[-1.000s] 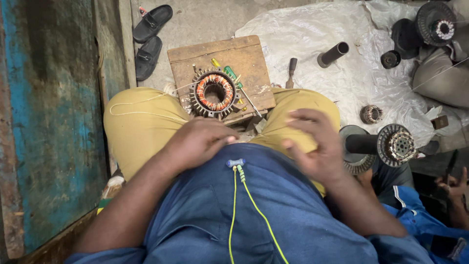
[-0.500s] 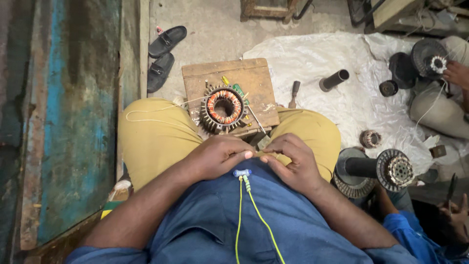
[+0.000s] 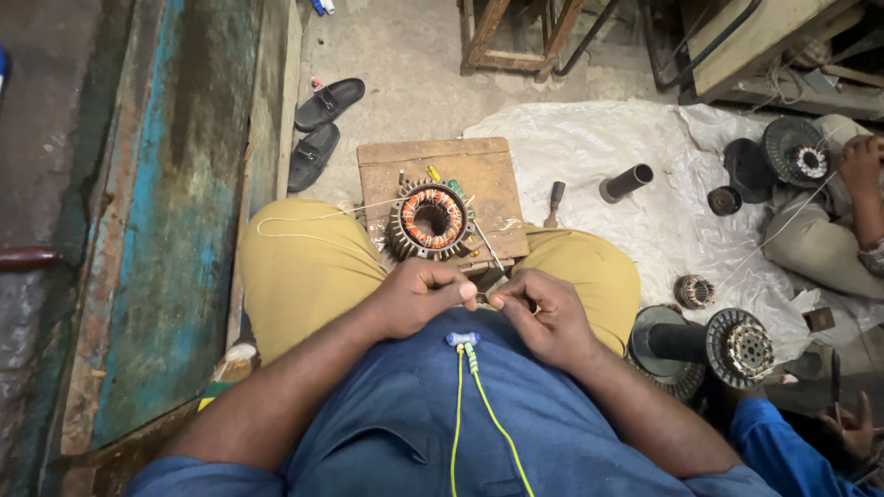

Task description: The person sits on the floor and winds a thin white wire around the slots of a motor stator. They use a yellow-handled screwdriver to push the wire into the slots and adjust the winding. The person continues this process, occasionally pulling the wire taut and repositioning the stator.

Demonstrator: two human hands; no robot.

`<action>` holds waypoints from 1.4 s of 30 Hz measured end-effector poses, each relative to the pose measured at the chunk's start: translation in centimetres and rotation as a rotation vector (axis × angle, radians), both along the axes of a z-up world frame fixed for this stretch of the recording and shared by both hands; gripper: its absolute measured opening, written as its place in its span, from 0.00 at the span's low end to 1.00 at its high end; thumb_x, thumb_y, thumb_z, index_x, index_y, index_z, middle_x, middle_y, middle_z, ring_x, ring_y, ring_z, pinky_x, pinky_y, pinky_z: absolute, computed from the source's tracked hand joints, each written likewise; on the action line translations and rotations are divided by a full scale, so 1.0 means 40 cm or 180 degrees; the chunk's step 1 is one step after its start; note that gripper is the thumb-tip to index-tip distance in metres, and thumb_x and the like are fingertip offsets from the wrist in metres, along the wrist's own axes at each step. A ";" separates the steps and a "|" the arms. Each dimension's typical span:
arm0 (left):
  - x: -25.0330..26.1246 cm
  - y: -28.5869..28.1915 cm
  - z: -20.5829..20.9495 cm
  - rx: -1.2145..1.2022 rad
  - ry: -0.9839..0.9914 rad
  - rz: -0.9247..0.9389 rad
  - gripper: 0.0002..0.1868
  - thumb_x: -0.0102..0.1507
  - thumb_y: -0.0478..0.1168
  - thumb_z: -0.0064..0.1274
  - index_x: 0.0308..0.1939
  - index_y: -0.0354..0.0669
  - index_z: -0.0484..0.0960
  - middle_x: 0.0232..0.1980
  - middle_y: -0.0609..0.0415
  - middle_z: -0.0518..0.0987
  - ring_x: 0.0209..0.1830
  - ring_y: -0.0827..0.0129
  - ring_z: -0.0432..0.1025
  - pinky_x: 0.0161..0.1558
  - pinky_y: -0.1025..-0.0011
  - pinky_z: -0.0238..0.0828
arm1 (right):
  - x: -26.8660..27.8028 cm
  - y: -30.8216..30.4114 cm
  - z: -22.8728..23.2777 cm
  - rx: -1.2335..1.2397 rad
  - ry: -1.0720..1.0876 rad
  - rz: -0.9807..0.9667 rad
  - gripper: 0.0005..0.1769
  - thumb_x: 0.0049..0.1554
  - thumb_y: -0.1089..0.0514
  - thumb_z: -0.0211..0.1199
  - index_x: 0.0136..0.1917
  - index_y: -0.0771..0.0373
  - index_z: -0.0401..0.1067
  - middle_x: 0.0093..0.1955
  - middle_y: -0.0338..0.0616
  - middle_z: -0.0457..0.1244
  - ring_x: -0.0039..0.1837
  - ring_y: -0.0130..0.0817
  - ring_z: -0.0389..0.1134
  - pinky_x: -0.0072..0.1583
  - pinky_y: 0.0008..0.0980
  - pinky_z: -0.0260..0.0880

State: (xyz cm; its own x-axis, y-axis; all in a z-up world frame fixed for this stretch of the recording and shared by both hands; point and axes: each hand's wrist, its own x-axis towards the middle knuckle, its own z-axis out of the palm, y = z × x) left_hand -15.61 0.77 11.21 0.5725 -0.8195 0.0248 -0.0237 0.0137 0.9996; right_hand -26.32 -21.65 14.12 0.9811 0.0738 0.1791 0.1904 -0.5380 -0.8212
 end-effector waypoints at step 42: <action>0.082 0.077 -0.029 -0.2058 0.2058 0.0333 0.15 0.73 0.46 0.49 0.38 0.41 0.81 0.26 0.63 0.66 0.31 0.72 0.59 0.40 0.70 0.59 | -0.027 -0.090 -0.149 0.3069 0.0704 -0.0280 0.07 0.69 0.60 0.59 0.54 0.68 0.71 0.44 0.40 0.64 0.47 0.27 0.62 0.52 0.30 0.63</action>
